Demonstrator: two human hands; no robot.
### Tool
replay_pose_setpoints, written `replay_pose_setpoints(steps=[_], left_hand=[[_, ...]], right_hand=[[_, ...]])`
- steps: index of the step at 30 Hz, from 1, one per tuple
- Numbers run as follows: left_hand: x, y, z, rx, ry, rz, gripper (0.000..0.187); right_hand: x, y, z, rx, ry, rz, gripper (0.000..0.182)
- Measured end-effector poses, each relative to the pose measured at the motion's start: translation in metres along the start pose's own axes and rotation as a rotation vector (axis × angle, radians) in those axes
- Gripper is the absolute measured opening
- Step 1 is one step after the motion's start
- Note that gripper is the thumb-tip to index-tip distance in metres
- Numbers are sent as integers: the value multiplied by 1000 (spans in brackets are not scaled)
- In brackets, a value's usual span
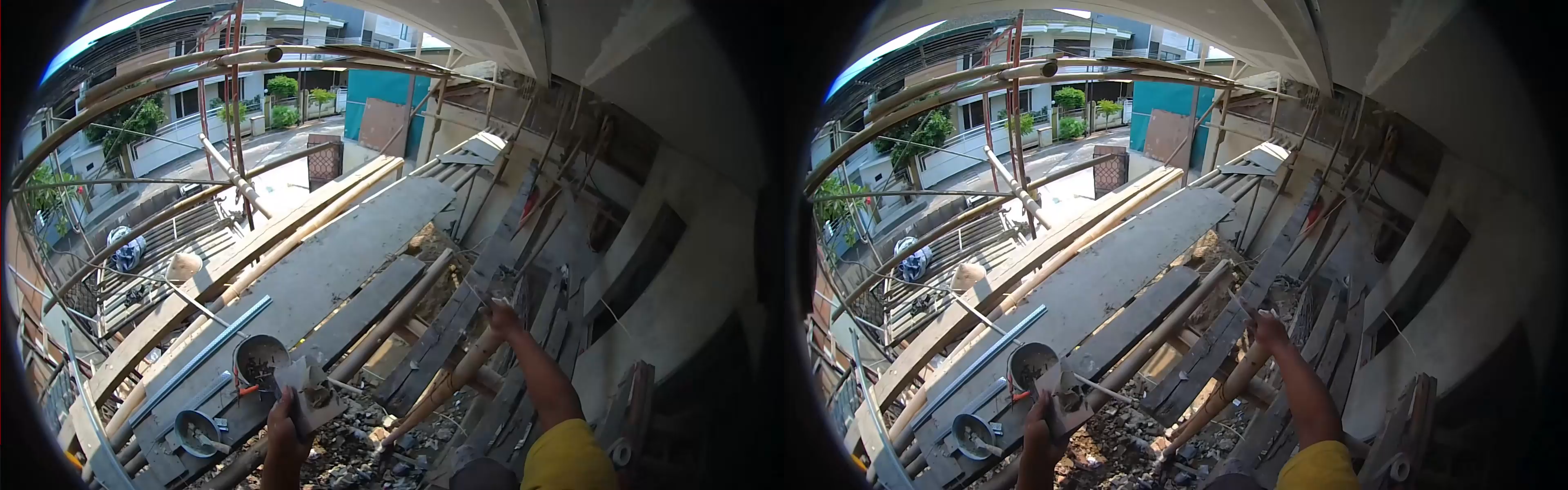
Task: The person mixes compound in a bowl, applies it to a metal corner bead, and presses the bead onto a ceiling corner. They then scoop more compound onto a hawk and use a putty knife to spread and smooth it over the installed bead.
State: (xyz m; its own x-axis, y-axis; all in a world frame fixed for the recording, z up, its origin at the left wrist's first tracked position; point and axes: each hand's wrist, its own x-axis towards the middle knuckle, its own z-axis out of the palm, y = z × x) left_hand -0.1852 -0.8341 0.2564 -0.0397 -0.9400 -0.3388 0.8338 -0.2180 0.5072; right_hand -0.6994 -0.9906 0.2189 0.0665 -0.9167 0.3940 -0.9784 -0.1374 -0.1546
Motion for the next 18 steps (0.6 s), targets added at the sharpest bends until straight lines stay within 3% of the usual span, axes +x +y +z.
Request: replay_pose_setpoints(steps=[1, 4, 6, 7, 9, 11, 12, 13, 14, 16, 18], left_hand=[[7, -10, -11, 111, -78, 64, 30], [17, -19, -4, 79, 51, 6, 34], [23, -17, -50, 242, 150, -185, 60], [19, -16, -70, 240, 158, -169, 60], [16, -16, -84, -31, -44, -65, 36], [-15, -5, 52, 11, 531, 181, 31], [-10, -9, -1, 17, 480, 130, 35], [-14, -6, -80, -185, -388, 32, 41], [-34, -3, -31, -36, -66, 118, 43], [-58, -2, 101, 128, 511, 247, 45], [-70, -7, 118, 162, 532, 266, 41]], right_hand=[[4, 13, 7, 58, -124, 3, 55], [12, 9, -1, -118, -210, -61, 53], [23, 13, -6, -79, -333, -36, 53], [29, 20, -5, -41, -361, -33, 54], [29, 34, 8, 39, -352, -46, 56], [24, 36, 11, 34, -344, -11, 55], [25, 37, 8, 51, -362, -6, 54], [27, 35, 4, 73, -392, -1, 54], [30, 32, -1, 155, -356, 14, 33], [34, 32, -7, 183, -394, 7, 39], [31, 40, 0, 219, -370, -26, 51]])
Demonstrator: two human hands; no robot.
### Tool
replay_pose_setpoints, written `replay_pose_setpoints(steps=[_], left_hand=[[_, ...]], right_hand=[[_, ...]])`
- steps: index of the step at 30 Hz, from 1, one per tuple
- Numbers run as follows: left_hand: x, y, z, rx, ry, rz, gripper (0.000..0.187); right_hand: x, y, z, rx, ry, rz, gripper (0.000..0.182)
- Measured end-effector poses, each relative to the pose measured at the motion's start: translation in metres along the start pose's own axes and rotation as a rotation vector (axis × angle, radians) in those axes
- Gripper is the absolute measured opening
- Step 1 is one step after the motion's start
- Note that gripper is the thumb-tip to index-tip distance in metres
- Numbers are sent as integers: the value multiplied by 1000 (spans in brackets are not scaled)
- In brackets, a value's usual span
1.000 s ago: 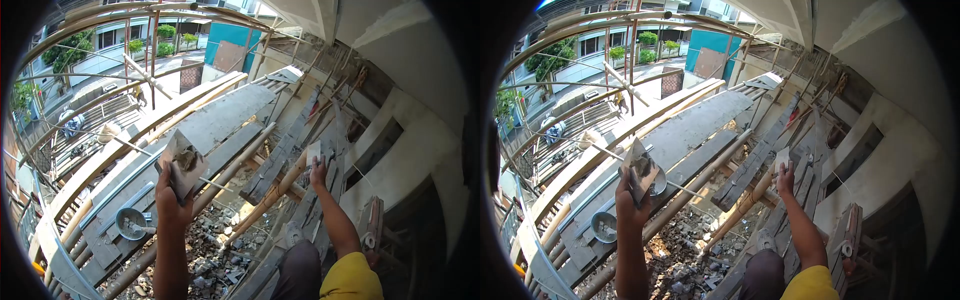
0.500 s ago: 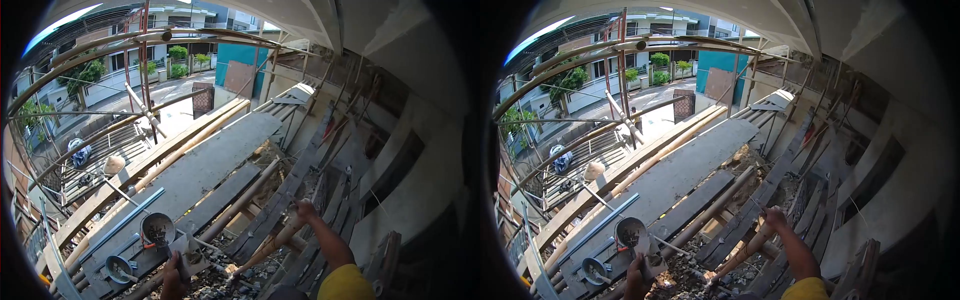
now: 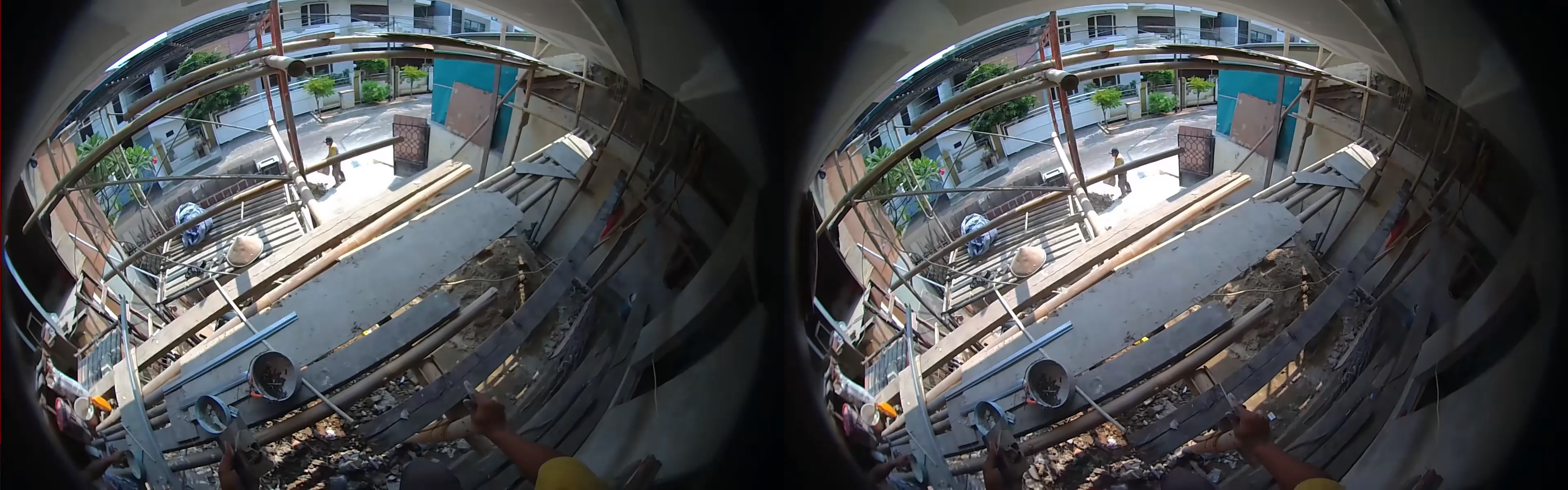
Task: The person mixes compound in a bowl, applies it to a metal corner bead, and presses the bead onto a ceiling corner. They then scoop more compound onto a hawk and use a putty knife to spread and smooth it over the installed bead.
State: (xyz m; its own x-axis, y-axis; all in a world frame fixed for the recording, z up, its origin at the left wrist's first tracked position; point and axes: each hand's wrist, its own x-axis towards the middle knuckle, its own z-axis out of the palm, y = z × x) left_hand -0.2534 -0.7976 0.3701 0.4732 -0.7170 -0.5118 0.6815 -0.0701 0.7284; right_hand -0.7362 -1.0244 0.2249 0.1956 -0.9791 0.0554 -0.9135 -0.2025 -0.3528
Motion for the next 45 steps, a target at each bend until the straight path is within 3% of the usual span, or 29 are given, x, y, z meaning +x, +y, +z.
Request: replay_pose_setpoints(steps=[1, 2, 3, 5, 8, 10, 11, 14, 16, 19, 21, 23, 26, 29, 30, 33, 38, 44, 45], left_hand=[[-10, 6, 17, -68, -47, -11, 38], [-24, 5, 38, -39, 31, 53, 30], [-13, -6, 36, -42, 16, 207, 34], [-22, 0, 37, -73, -143, 148, 36], [-33, 10, 48, -45, -90, 177, 36], [-37, 19, 51, -30, -118, 193, 35], [-49, 20, 85, -42, 84, 244, 28], [-51, 25, 58, 4, 56, 231, 27], [-49, 26, 32, -22, -172, 245, 35], [-57, 31, 25, -84, -267, 209, 36], [-66, 35, 32, -82, -187, 187, 36], [-79, 37, 58, -43, 119, 247, 23], [-85, 41, 41, -8, -22, 248, 22], [-96, 34, 54, -45, 130, 240, 22], [-96, 32, 45, -51, 40, 234, 24], [-98, 18, 29, -94, 48, 239, 28], [-107, 5, 5, -95, -73, 210, 38], [-106, 7, 21, -48, -97, 166, 35], [-101, 10, 23, -20, -120, 156, 34]], right_hand=[[1, -1, -2, 19, -28, -9, 51], [3, -2, -9, 23, -5, -25, 48], [2, -3, -12, 29, 15, -38, 45], [2, 4, -3, 118, 17, -20, 46], [2, 7, 1, 207, 121, -30, 43], [1, 6, 0, 255, 79, 39, 43], [1, 3, -4, 222, 71, 36, 43], [-1, 11, 11, 209, 133, 1, 41], [-2, 8, 7, 233, 141, 17, 41], [-3, 8, 10, 203, 158, 22, 42], [-2, 5, 7, 183, 163, 27, 42], [-1, 2, 4, 183, 162, 22, 43], [1, 3, 10, 156, 178, 27, 43], [2, 6, 12, 157, 183, 52, 45], [1, 6, 12, 174, 140, 91, 46], [1, 2, 13, 182, 179, 105, 48], [4, -4, 9, 165, 221, 33, 43], [4, 8, 15, 189, 161, -57, 37], [11, 23, 29, 168, 242, -91, 37]])
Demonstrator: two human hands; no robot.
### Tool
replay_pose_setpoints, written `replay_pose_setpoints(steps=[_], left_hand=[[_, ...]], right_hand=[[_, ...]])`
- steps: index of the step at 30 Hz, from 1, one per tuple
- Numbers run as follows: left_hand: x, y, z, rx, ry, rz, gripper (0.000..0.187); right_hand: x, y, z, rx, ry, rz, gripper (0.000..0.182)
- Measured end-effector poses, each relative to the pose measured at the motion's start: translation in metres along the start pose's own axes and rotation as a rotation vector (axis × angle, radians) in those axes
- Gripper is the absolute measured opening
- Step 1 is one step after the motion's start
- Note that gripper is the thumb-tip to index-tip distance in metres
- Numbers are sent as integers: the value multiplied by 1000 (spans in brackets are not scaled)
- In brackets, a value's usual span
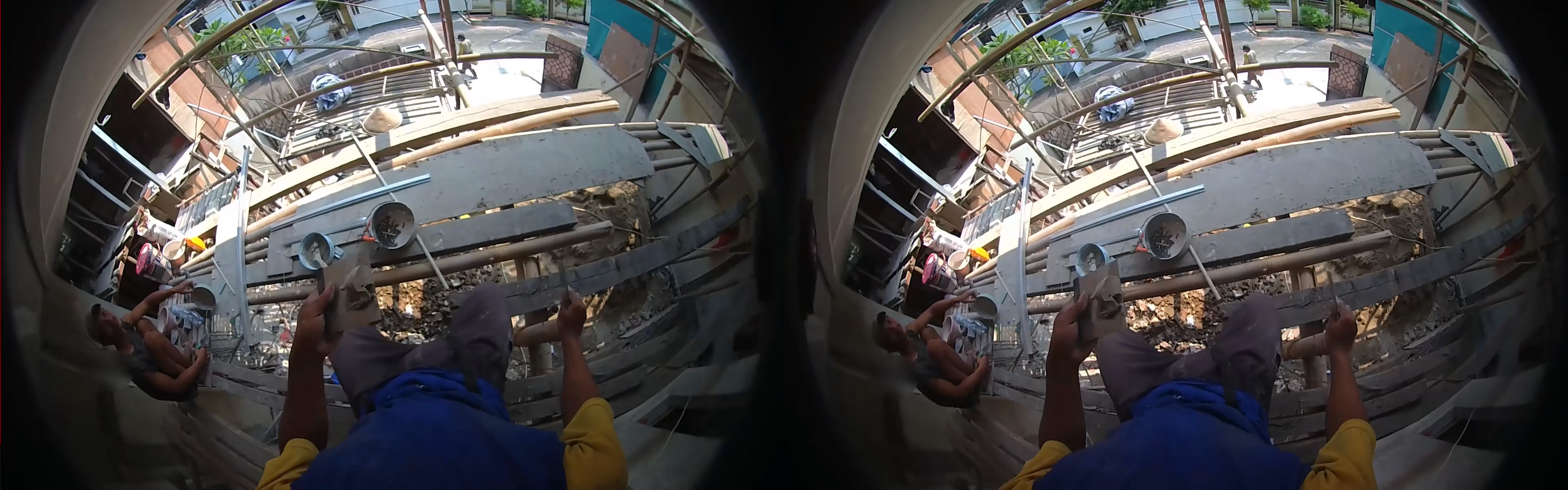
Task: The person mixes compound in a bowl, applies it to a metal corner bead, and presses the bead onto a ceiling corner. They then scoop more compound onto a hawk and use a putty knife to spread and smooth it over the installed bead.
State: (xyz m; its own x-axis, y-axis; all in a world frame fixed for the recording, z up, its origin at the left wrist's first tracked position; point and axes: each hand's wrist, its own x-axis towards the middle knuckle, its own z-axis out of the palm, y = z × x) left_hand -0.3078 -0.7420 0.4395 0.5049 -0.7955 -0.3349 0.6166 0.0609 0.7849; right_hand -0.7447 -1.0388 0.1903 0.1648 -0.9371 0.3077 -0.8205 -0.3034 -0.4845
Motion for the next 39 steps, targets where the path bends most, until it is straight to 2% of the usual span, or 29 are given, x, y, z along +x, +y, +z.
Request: replay_pose_setpoints(steps=[1, 2, 4, 6, 7, 8, 9, 10, 12, 14, 15, 17, 18, 21, 24, 26, 28, 30, 31, 32, 34, 35, 36, 37, 38, 39], left_hand=[[4, 3, 4, -13, 17, 16, 34], [7, 4, 8, 15, -25, 2, 34], [18, 7, 19, 25, -65, -2, 34], [26, 9, 30, 88, -129, -70, 34], [28, 9, 40, 81, -153, -48, 35], [30, 10, 45, 80, -156, -49, 35], [34, 10, 48, 102, -193, -80, 36], [37, 12, 51, 127, -231, -113, 37], [40, 17, 58, 188, -253, -130, 37], [44, 18, 64, 243, -273, -147, 38], [46, 18, 66, 259, -286, -140, 39], [52, 20, 72, 350, -290, -154, 39], [55, 19, 73, 352, -297, -155, 39], [62, 11, 78, 369, -366, -178, 39], [60, 11, 88, 349, -365, -160, 33], [58, 14, 92, 443, -327, -164, 30], [62, 8, 87, 424, -328, -135, 28], [71, 6, 76, 364, -295, 12, 26], [68, 20, 76, 200, -229, -12, 27], [66, 32, 73, 145, -217, 71, 25], [64, 39, 57, 1, -231, 129, 25], [65, 35, 45, -28, -259, 153, 27], [60, 31, 41, -20, -207, 96, 25], [51, 27, 39, 16, -210, 79, 25], [41, 24, 48, 0, -158, 48, 23], [38, 15, 54, -63, -100, 14, 23]], right_hand=[[3, 0, 3, -20, 81, -35, 38], [1, 0, 7, -20, 73, -55, 38], [5, -8, 2, 647, 54, 315, 36], [5, -10, 12, 548, 42, 450, 35], [1, -29, 12, 605, 120, 212, 32], [2, -73, -11, 780, 70, 96, 31], [3, -119, -34, 962, -1, -11, 30], [13, -178, -82, 1263, -208, 4, 30], [21, -216, -109, 833, -202, -414, 29], [36, -255, -138, 638, -75, -844, 28], [39, -266, -147, 635, -73, -840, 28], [43, -282, -158, 494, -103, -1068, 30], [45, -289, -160, 489, -99, -1065, 30], [45, -298, -157, 350, -178, -1244, 36], [47, -299, -152, 300, -270, -1294, 37], [47, -298, -155, 273, -304, -1301, 37], [52, -295, -157, 184, -415, -1306, 38], [65, -288, -167, 244, -540, -1231, 39], [71, -284, -171, 309, -534, -1170, 37], [82, -284, -176, 385, -535, -1113, 35], [100, -302, -219, 630, -486, -895, 32], [114, -308, -236, 599, -374, -872, 31], [131, -313, -253, 631, -284, -847, 32], [141, -327, -284, 605, -253, -697, 32], [158, -339, -300, 669, -87, -724, 33], [170, -359, -328, 549, 125, -858, 33]])
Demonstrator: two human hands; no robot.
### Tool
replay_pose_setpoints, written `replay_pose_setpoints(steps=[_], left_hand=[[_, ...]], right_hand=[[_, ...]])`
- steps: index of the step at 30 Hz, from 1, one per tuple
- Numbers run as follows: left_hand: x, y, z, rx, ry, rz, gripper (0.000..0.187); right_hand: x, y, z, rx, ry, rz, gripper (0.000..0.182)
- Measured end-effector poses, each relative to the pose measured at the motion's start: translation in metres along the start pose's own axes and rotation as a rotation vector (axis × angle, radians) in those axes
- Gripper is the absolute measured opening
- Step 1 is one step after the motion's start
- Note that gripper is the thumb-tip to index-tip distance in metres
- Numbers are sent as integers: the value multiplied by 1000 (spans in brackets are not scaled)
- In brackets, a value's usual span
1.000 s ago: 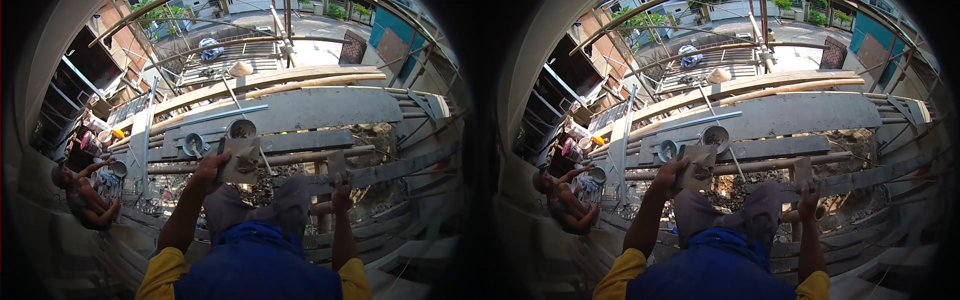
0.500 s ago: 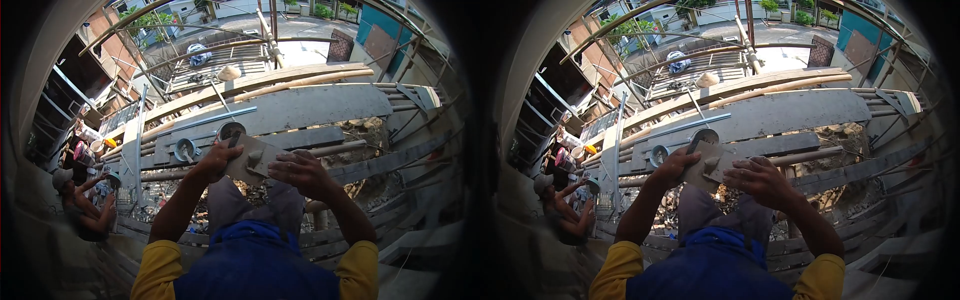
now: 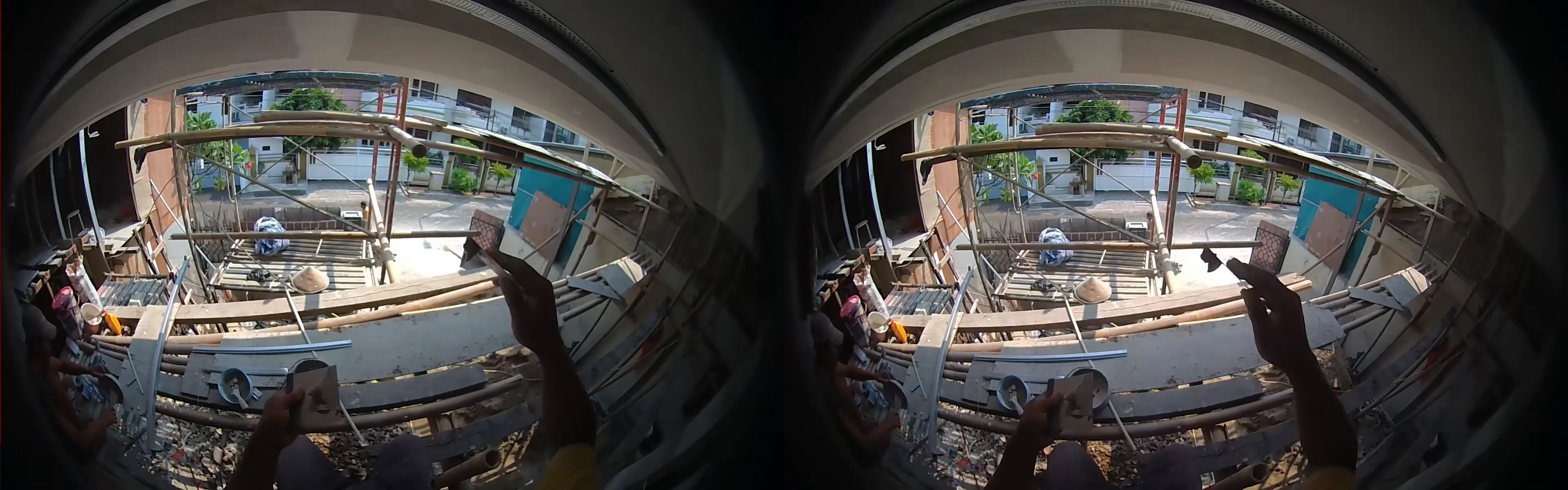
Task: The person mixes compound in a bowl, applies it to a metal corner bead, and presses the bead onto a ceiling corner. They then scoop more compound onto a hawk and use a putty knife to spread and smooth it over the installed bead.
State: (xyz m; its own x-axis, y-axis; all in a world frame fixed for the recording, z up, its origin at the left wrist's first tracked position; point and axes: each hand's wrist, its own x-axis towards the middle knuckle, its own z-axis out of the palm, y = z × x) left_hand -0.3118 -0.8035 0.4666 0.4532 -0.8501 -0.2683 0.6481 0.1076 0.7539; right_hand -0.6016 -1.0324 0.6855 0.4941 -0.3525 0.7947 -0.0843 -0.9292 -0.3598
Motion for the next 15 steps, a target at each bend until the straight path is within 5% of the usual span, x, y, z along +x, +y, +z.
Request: replay_pose_setpoints(steps=[5, 6, 7, 12, 15], left_hand=[[-2, -55, -42, -61, -19, -50, 24], [-8, -66, -53, 302, -97, 199, 27], [-7, -67, -55, 135, -60, 68, 29], [-16, -78, -66, -201, 51, -54, 29], [4, -109, -134, 56, 72, -77, 23]], right_hand=[[135, -29, -43, -444, 411, -473, 36], [170, -36, -48, -550, 453, -560, 37], [198, -41, -52, -651, 500, -642, 39], [240, -68, -36, -762, 571, -848, 44], [236, -84, -26, -782, 572, -809, 42]])
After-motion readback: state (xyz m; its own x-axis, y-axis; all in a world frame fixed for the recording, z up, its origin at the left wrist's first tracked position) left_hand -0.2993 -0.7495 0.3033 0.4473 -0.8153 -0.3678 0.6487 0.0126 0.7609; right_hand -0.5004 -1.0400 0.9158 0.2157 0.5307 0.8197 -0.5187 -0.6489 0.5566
